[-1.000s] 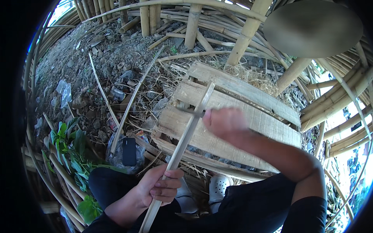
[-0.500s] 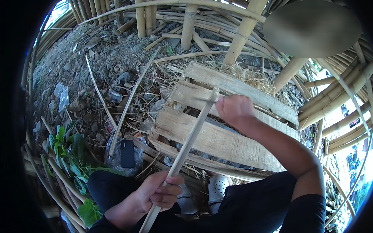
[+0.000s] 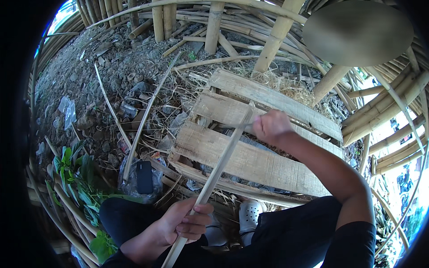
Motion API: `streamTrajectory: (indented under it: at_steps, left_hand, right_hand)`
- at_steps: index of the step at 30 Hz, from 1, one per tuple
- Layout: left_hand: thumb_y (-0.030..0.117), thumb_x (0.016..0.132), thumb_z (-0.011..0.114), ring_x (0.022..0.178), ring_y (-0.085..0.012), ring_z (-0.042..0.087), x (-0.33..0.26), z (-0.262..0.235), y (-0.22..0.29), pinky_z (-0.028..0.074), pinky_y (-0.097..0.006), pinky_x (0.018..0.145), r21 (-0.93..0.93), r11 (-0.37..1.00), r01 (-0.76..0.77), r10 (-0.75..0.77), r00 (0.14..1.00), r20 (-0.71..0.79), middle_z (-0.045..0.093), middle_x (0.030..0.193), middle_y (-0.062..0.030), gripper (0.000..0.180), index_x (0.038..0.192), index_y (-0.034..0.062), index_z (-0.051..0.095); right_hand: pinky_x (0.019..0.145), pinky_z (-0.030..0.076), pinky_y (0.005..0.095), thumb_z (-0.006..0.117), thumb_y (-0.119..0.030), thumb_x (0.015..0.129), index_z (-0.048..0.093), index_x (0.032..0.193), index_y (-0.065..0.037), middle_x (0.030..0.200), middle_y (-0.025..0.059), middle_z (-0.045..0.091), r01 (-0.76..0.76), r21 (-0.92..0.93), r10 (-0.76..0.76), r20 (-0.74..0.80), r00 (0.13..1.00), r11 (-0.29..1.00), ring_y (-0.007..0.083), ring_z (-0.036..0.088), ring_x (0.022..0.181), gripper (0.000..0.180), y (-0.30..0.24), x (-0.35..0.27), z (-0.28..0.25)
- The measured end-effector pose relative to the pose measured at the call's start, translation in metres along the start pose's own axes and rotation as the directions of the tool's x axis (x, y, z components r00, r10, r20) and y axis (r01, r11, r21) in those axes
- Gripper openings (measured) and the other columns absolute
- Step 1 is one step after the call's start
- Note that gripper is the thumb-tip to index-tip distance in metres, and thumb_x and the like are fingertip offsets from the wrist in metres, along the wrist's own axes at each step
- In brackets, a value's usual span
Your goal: The person scrapes and shapes a bamboo strip using a small knife.
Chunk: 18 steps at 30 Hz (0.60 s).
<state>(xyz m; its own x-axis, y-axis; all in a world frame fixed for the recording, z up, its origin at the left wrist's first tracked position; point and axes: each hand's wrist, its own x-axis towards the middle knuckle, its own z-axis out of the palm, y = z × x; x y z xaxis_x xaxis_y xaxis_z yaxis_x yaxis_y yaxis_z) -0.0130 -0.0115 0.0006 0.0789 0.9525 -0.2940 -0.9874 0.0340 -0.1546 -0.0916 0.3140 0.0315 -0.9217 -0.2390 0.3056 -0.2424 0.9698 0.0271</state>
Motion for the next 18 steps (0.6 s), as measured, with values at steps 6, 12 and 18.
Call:
streamTrajectory:
  at_steps: [6,12,18]
  left_hand:
    - [0.029,0.102,0.029,0.032,-0.004,0.026,-0.002,-0.007,0.004,0.024,-0.019,0.026,-0.077,0.997,-0.009,0.013,0.999,0.044,0.032,0.048,0.0066,0.038,0.068,0.0163,0.041]
    - [0.03,0.102,0.03,0.031,-0.0036,0.026,-0.003,-0.005,0.01,0.022,-0.019,0.027,-0.015,0.999,-0.037,0.037,0.999,-0.039,0.031,0.047,0.0078,0.038,0.068,0.0178,0.041]
    - [0.031,0.102,0.027,0.031,-0.0031,0.024,-0.002,-0.004,0.017,0.019,-0.019,0.027,-0.005,0.998,-0.066,0.066,0.995,-0.077,0.03,0.046,0.0082,0.039,0.067,0.0195,0.04]
  right_hand:
    - [0.054,0.052,0.0464,0.049,-0.024,0.088,0.06,0.056,-0.007,0.051,0.0155,0.057,0.114,-0.051,-0.11,0.064,0.992,0.992,0.0345,0.057,0.046,0.039,-0.02,-0.007,0.004]
    - [0.053,0.052,0.0453,0.048,-0.026,0.089,0.058,0.051,-0.006,0.051,0.0145,0.057,0.076,-0.032,-0.073,0.099,0.992,0.997,0.0334,0.058,0.046,0.044,-0.035,-0.007,0.008]
    - [0.043,0.049,0.0422,0.042,-0.027,0.092,0.057,0.055,-0.006,0.048,0.0117,0.055,0.148,-0.084,-0.144,0.053,0.988,0.985,0.0284,0.053,0.038,0.045,-0.054,-0.009,0.004]
